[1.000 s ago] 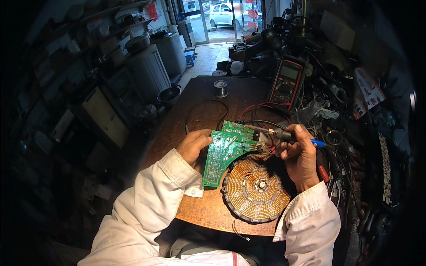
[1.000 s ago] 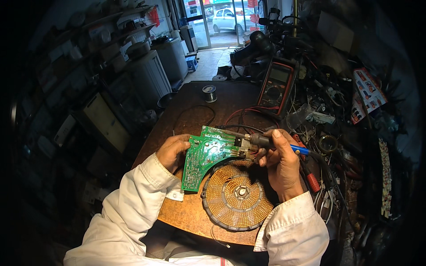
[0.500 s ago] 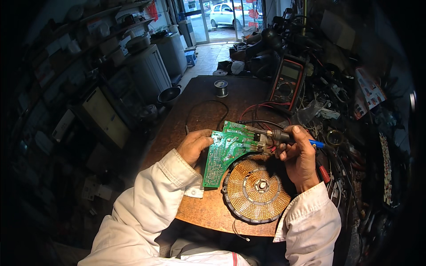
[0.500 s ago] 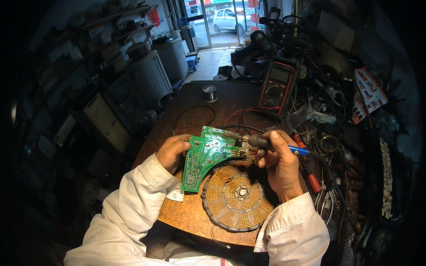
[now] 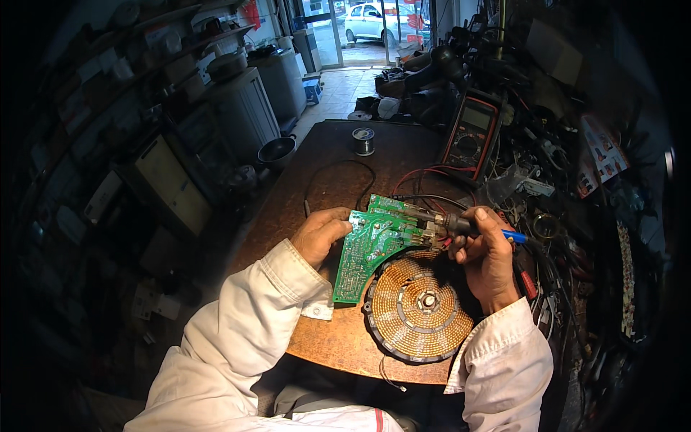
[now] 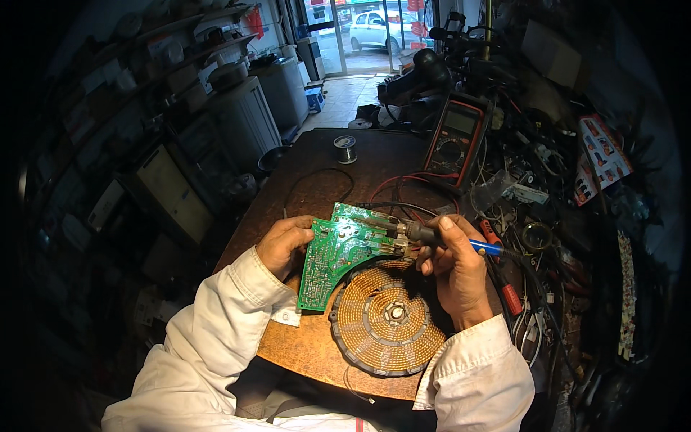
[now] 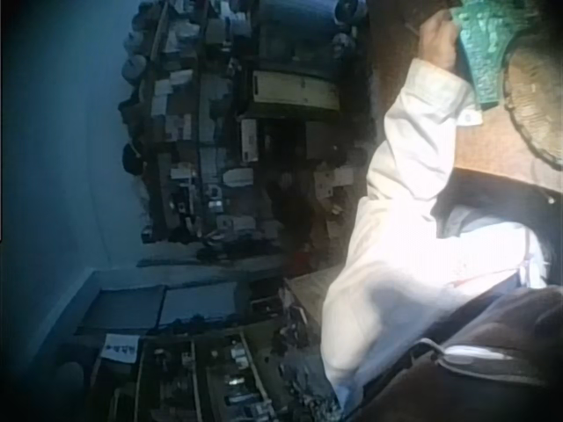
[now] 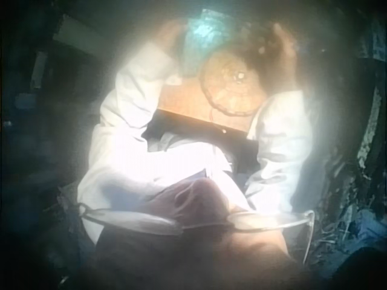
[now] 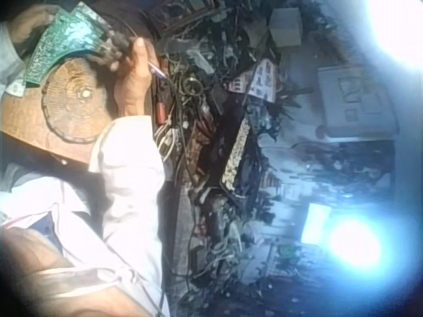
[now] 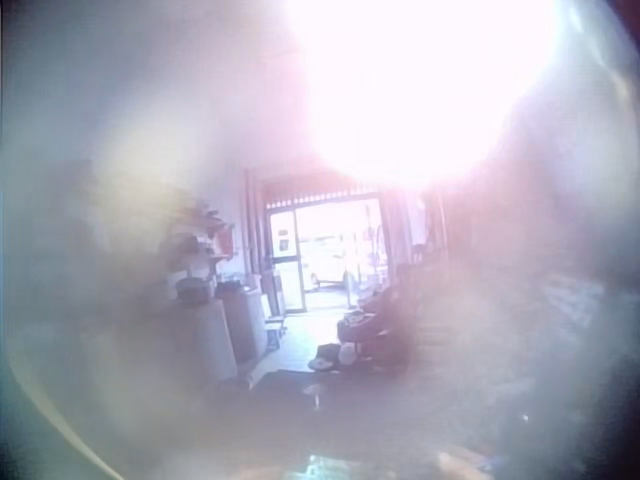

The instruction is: The person uses a soldering iron to work on a green circuit board and a circular LED module on a cluttered workbench. They flip the board, apply solder, and use a multimeter to test connections, then set the tools down.

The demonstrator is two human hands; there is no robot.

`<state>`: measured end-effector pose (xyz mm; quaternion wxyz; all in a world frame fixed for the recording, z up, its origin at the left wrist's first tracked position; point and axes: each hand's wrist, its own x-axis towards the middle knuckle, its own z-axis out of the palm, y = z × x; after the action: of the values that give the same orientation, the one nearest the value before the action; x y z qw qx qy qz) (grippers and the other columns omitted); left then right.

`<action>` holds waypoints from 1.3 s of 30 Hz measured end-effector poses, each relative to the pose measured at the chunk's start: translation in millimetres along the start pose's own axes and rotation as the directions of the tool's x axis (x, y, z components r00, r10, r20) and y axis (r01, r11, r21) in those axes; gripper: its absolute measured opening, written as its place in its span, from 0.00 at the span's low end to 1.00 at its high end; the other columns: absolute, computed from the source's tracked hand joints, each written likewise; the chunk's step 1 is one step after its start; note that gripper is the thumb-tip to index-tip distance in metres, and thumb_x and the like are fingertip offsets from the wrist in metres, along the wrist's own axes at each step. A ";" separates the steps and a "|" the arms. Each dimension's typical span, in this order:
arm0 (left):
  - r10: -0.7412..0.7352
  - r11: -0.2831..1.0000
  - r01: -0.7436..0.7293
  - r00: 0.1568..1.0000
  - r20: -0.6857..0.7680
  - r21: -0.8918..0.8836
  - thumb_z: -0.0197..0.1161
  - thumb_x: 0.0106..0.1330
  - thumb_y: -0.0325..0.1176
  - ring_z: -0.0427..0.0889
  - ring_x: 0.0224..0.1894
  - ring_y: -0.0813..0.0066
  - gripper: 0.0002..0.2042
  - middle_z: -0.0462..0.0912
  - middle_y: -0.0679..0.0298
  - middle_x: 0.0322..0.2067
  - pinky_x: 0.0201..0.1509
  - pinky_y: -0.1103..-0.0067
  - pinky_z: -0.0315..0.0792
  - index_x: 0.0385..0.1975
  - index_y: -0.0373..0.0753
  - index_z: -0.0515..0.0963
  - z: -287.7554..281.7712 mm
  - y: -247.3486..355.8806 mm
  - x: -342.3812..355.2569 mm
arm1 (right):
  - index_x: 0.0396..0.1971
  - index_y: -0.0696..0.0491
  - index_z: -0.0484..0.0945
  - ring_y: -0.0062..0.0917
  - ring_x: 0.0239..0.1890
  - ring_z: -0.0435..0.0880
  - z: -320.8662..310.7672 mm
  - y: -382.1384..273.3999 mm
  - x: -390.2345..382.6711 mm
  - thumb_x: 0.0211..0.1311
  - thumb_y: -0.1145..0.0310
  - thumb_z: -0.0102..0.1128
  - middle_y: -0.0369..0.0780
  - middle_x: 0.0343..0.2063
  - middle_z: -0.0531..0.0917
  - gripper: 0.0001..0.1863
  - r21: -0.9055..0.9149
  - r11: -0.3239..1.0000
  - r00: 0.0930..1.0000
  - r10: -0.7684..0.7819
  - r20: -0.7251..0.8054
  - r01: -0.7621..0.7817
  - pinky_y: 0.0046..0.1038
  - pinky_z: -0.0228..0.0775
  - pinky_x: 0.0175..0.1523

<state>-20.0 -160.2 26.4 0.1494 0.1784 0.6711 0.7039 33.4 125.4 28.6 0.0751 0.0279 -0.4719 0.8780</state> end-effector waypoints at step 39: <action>0.306 0.935 -0.326 0.941 0.144 0.137 0.52 0.68 0.34 0.84 0.41 0.71 0.16 0.87 0.57 0.40 0.49 0.76 0.74 0.43 0.31 0.83 -53.3 -93.1 104.4 | 0.35 0.58 0.82 0.15 0.18 0.74 -2.5 -320.5 -489.2 0.61 0.70 0.70 0.33 0.21 0.80 0.08 -0.982 0.146 0.259 -0.950 -0.173 -0.121 0.19 0.65 0.23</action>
<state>-139.9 -155.6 -63.1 0.0596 0.3374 0.6774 0.6509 567.1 250.0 232.9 0.6062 -0.2862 -0.7038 0.2351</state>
